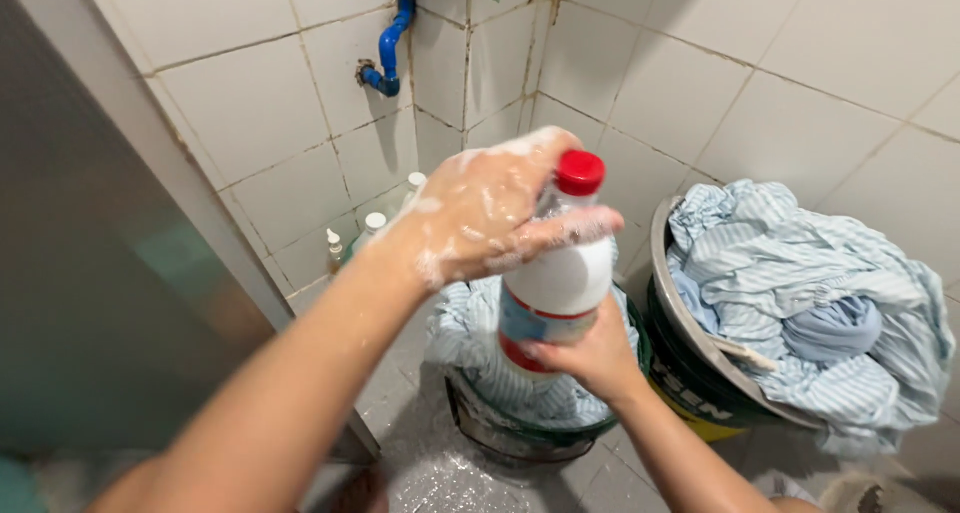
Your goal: The person washes clothes by hand in a green bucket using soap and bleach, scrubbing the fabric against itself and then adding liquid from a white bottle.
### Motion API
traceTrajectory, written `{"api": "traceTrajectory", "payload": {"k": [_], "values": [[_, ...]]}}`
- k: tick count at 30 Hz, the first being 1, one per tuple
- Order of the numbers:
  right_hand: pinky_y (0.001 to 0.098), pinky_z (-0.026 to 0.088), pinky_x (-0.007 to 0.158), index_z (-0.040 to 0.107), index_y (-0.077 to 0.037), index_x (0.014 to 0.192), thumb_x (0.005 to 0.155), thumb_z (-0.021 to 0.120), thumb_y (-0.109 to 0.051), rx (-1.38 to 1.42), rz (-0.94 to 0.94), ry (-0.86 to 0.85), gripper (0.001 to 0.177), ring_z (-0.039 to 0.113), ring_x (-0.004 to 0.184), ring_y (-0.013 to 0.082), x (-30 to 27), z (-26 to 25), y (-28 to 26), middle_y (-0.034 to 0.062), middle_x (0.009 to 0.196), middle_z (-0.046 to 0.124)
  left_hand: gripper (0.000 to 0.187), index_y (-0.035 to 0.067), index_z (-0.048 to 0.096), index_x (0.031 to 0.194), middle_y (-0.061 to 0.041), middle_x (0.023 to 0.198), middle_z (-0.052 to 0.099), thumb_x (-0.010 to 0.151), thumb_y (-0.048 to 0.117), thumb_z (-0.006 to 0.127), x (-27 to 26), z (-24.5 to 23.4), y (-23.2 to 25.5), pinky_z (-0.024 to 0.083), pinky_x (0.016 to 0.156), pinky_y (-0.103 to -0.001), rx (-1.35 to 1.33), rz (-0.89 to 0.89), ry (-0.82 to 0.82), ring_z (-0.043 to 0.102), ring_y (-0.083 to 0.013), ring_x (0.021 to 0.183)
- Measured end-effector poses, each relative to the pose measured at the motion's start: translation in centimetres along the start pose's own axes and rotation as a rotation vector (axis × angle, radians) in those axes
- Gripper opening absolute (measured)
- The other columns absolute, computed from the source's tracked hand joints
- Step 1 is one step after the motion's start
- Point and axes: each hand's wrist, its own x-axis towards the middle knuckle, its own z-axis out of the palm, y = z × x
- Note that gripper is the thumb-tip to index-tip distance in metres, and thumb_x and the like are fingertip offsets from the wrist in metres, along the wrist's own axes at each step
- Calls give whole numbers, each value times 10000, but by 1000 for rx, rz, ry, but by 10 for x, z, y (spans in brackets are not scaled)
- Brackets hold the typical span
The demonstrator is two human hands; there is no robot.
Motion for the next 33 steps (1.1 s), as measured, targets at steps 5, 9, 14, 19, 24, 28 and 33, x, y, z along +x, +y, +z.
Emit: {"api": "traceTrajectory", "payload": {"k": [5, 9, 14, 19, 24, 28, 33], "values": [[384, 552, 977, 554, -19, 1325, 597, 949, -239, 63, 162, -49, 857, 684, 1119, 203, -30, -34, 7, 116, 1215, 724, 561, 109, 648, 948, -131, 744, 703, 987, 644, 484, 24, 2, -5, 540, 600, -501, 473, 280, -390, 686, -351, 705], [382, 545, 968, 520, -34, 1343, 594, 936, -211, 58, 193, -43, 875, 675, 1116, 190, -43, -46, 8, 103, 1220, 710, 600, 105, 651, 820, -138, 693, 688, 961, 665, 486, 34, 22, -3, 541, 583, -487, 556, 298, -476, 680, -349, 659], [374, 540, 967, 513, -39, 1358, 611, 930, -213, 89, 209, -4, 872, 666, 1114, 187, -49, -43, 6, 97, 1222, 707, 613, 117, 762, 782, -139, 659, 663, 894, 668, 517, 33, 51, 5, 557, 639, -462, 451, -23, -407, 679, -351, 661], [359, 550, 955, 541, -57, 1316, 591, 942, -300, -253, 194, 97, 864, 703, 1088, 185, -49, -48, 1, 92, 1178, 738, 673, 170, 800, 982, -136, 797, 692, 905, 738, 447, 48, 56, 17, 588, 757, -432, 359, -588, -688, 741, -288, 815], [377, 559, 935, 526, -64, 1328, 572, 933, -317, -275, 249, 152, 895, 708, 1079, 205, -45, -61, 0, 105, 1183, 731, 649, 48, 666, 1207, -196, 1138, 657, 921, 631, 660, 48, 50, -24, 525, 847, -435, 93, 57, -481, 646, -339, 1090], [383, 554, 944, 508, -59, 1346, 570, 937, -319, -290, 206, 143, 924, 702, 1092, 217, -45, -67, 4, 113, 1200, 719, 414, 146, 670, 1274, -131, 1199, 682, 883, 271, 607, 45, 55, -28, 564, 924, -373, -11, 163, -663, 702, -267, 1075], [384, 551, 947, 485, -70, 1379, 551, 930, -331, -335, 234, 168, 976, 703, 1102, 224, -48, -69, 5, 110, 1211, 713, 288, 90, 560, 1351, -227, 1083, 694, 1094, 180, 468, 58, 66, -16, 595, 823, -490, 568, 8, -896, 714, -395, 965]]}}
